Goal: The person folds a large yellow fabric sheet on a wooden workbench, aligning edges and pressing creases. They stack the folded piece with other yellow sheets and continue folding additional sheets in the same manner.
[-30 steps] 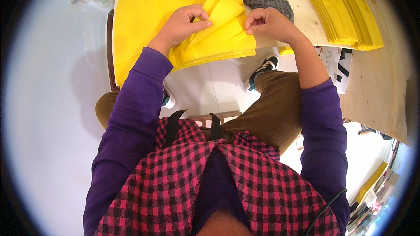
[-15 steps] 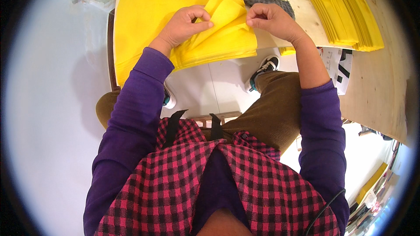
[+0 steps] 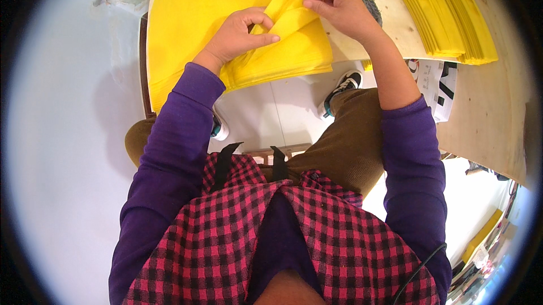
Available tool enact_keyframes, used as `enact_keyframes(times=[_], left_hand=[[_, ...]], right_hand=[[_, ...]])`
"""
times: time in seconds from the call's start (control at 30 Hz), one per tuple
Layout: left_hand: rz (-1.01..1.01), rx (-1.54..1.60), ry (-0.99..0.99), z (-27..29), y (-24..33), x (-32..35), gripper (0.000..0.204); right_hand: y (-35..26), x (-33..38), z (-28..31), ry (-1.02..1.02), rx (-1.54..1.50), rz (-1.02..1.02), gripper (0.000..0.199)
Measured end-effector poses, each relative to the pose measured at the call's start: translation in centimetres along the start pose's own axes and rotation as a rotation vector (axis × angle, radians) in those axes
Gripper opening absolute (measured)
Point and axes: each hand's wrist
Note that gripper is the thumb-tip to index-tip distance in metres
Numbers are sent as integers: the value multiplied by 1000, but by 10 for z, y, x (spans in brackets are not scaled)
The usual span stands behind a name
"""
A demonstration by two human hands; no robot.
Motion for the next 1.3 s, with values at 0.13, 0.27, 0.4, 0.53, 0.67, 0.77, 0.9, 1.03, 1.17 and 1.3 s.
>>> enact_keyframes(times=[0.13, 0.27, 0.4, 0.53, 0.67, 0.77, 0.9, 1.03, 1.17, 1.3], left_hand=[[35, 18, -2, 2, -1, 1, 16], [40, -15, -6, 4, 1, 1, 16], [27, -4, 7, 3, 1, 2, 15], [49, -15, -15, 4, 2, -1, 15], [36, -27, -21, 4, 2, -1, 15], [20, -15, -28, 4, 1, -2, 15], [61, -2, -52, 5, 1, -1, 12], [118, -3, -76, 7, 3, 0, 11], [89, -25, -73, 7, 4, 0, 11], [93, -48, -64, 6, 6, -1, 12]], right_hand=[[4, 10, 10, -52, -102, -36, 14], [12, 23, 19, -385, -43, -35, 14], [20, 27, 18, -476, -48, -126, 13], [23, 26, 14, -429, -126, -150, 10], [24, 24, 15, -394, -106, -118, 10], [22, 21, 16, -373, -109, -84, 11], [17, 18, 16, -366, -101, -80, 12], [13, 18, 16, -345, -98, -84, 12], [11, 19, 17, -337, -94, -80, 12], [10, 20, 19, -329, -106, -67, 12]])
Point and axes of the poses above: each hand's wrist, its own x-axis away from the middle knuckle, its own z-axis out of the back of the hand, y = z × x, and after that the axes turned 7 degrees about -y, right-handed
